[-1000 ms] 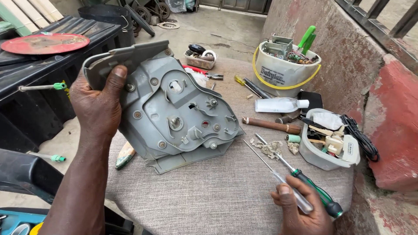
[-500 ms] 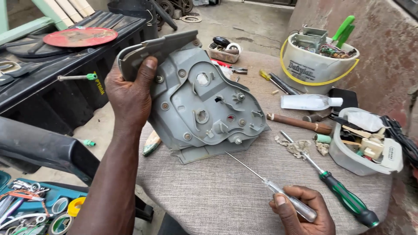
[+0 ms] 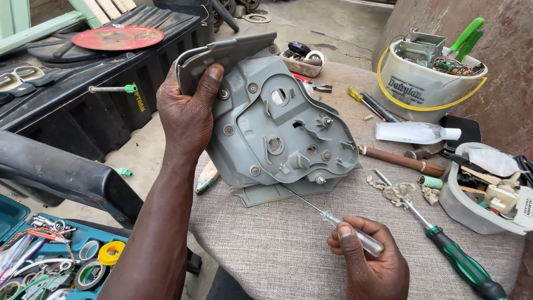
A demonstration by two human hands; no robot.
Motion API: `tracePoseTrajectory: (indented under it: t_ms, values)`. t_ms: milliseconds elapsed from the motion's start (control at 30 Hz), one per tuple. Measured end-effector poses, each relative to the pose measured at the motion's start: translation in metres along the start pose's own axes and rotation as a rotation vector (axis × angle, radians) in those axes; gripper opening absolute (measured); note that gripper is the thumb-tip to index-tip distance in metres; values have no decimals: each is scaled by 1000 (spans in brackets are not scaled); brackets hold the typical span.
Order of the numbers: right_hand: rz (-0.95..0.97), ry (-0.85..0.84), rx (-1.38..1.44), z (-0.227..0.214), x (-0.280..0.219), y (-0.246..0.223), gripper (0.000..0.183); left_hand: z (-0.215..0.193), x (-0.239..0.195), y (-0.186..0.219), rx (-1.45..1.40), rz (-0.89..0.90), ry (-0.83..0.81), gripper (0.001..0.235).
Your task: Cleaning and scraping debris from the internal components of a plastic housing using a screwdriver.
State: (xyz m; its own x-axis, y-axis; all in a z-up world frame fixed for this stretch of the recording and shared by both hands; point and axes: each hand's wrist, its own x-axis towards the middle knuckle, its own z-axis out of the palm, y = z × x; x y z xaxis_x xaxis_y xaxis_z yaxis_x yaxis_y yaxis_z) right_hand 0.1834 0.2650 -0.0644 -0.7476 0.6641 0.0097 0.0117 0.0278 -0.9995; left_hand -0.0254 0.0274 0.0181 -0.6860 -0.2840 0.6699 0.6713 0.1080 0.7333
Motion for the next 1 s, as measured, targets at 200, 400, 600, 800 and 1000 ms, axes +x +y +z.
tracePoseTrajectory:
  t_ms: [200, 400, 600, 800, 1000]
  values:
    - [-134, -23, -288, 2, 2, -26, 19, 0, -1, 3, 9, 28, -13, 21]
    - [-303, -301, -523, -2, 18, -22, 23, 0, 0, -1, 17, 72, -38, 24]
    - [-268, -331, -476, -1, 18, -20, 24, 5, 1, -5, 21, 109, -47, 26]
    - [-342, -378, -392, 12, -3, -1, 32, 5, 2, -4, -20, 99, -9, 21]
    - [-487, -243, -399, 16, -19, -5, 28, 2, -9, 30, 265, 162, 4, 24]
